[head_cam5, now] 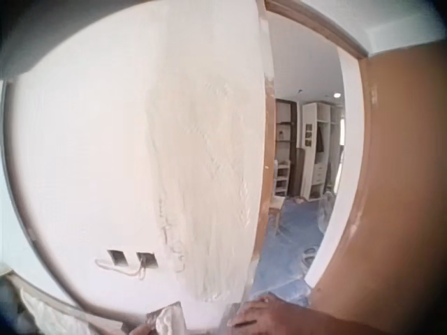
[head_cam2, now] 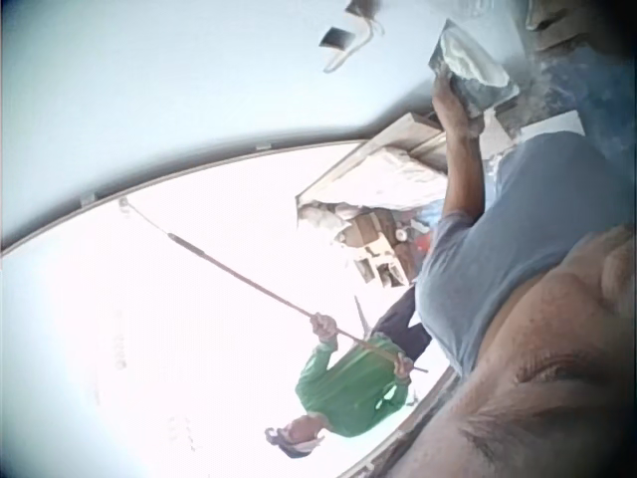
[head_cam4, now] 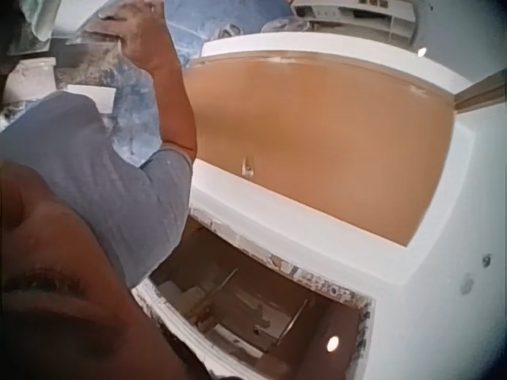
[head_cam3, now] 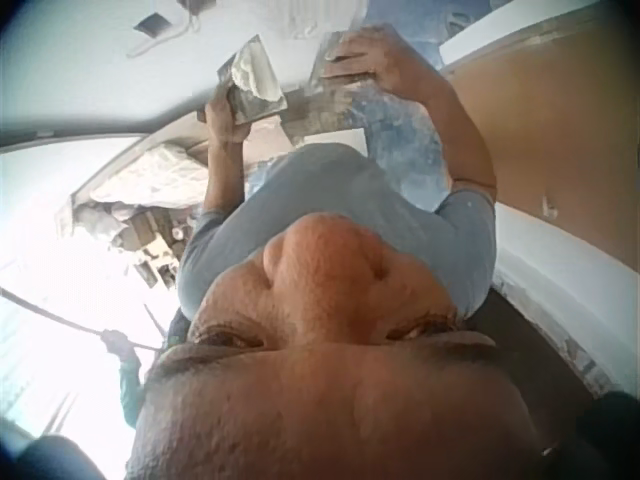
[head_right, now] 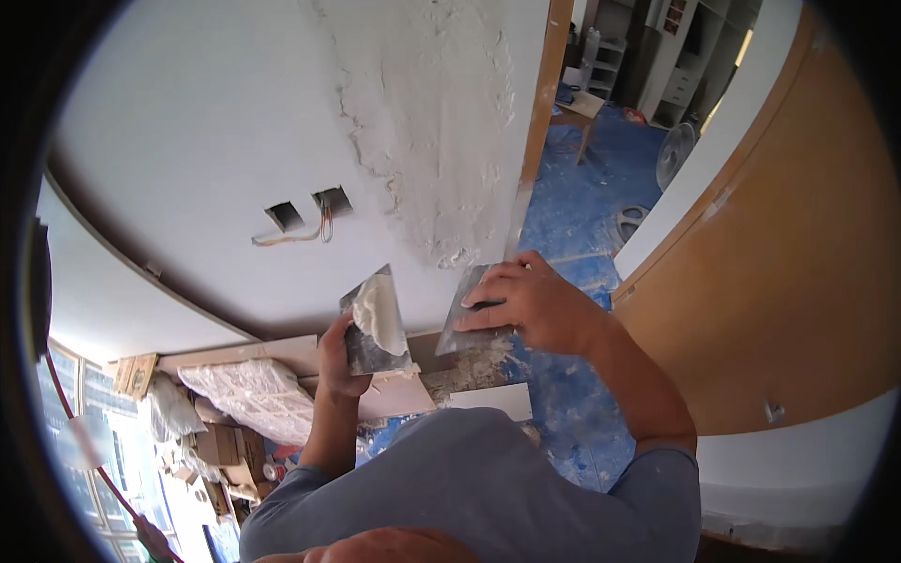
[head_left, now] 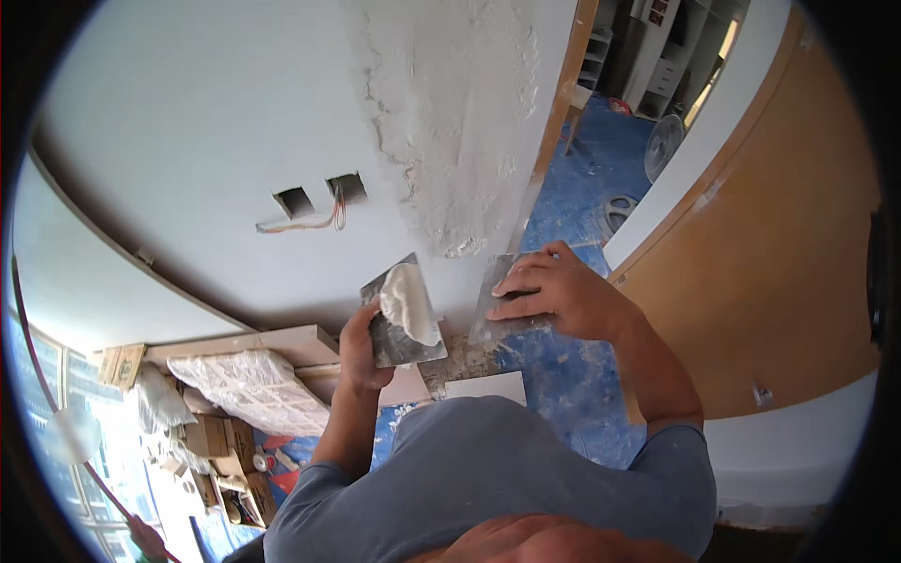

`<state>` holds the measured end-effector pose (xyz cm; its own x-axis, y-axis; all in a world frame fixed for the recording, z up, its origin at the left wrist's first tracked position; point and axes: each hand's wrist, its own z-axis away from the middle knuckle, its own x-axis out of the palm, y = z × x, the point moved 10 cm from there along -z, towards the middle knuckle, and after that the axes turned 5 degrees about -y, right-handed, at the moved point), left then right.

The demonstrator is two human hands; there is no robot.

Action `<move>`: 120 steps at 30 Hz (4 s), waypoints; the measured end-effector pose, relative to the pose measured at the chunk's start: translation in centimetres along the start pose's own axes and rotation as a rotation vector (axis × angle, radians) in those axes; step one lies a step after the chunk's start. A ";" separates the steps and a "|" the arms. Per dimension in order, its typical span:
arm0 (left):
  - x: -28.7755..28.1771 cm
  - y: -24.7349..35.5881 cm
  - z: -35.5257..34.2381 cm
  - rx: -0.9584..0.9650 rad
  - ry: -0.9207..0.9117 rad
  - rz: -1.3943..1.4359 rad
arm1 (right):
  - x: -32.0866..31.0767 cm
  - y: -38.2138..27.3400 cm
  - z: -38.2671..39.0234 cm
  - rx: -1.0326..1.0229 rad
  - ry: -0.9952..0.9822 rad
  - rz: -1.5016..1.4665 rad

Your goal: The person applies plaster to a wall using a trowel and a hawk. They repeatedly scoop plaster from the hawk and spread it onto the wall surface, smoothing it out. The person also scrapes excess plaster from the trowel back onto the hawk.

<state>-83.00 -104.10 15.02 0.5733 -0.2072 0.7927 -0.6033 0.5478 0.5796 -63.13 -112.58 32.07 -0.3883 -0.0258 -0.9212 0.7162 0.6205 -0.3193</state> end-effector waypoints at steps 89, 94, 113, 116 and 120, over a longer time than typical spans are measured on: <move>-9.9 9.9 2.3 -0.082 0.059 -0.252 | -7.9 6.1 -8.8 0.805 1.270 0.349; -12.3 9.2 3.6 -0.114 0.101 -0.191 | -10.7 6.3 -10.9 0.806 1.332 0.447; -14.6 10.5 2.6 -0.112 0.136 -0.230 | -7.1 0.6 -23.3 0.720 1.196 0.338; -14.3 10.0 2.2 -0.133 0.120 -0.250 | -5.3 -1.8 -25.3 0.626 1.100 0.242; -15.1 9.5 2.0 -0.129 0.112 -0.265 | -4.4 -4.0 -24.3 0.513 1.051 0.186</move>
<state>-98.51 -97.38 8.91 0.7632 -0.2695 0.5872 -0.3537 0.5864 0.7288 -78.35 -95.93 42.85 -0.3683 0.8371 -0.4046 0.8679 0.1535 -0.4725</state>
